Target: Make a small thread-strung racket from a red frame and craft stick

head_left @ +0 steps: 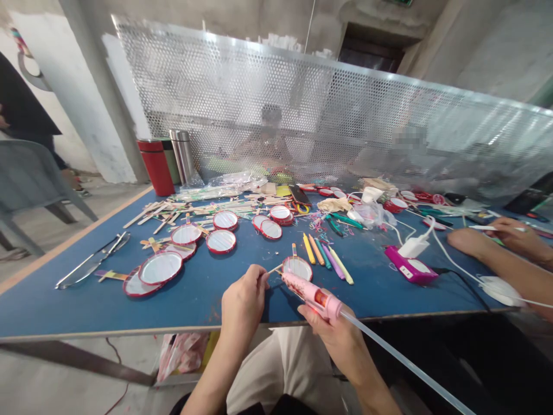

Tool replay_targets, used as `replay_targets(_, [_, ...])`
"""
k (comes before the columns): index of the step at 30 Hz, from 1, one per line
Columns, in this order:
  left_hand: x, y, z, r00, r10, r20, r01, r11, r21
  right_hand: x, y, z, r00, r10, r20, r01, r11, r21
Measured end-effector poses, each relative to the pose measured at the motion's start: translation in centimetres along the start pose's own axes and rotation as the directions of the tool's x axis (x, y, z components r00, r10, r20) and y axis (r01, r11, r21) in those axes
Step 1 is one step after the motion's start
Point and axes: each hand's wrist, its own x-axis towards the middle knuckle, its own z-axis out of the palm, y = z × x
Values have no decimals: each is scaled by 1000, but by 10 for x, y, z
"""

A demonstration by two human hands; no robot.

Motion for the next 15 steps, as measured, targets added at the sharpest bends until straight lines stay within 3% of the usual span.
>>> replay_targets(15, [0,0,0,1000,-8,-1,8,1000,-8,1,-1,-1,1000,-23,-19,23,999,-26])
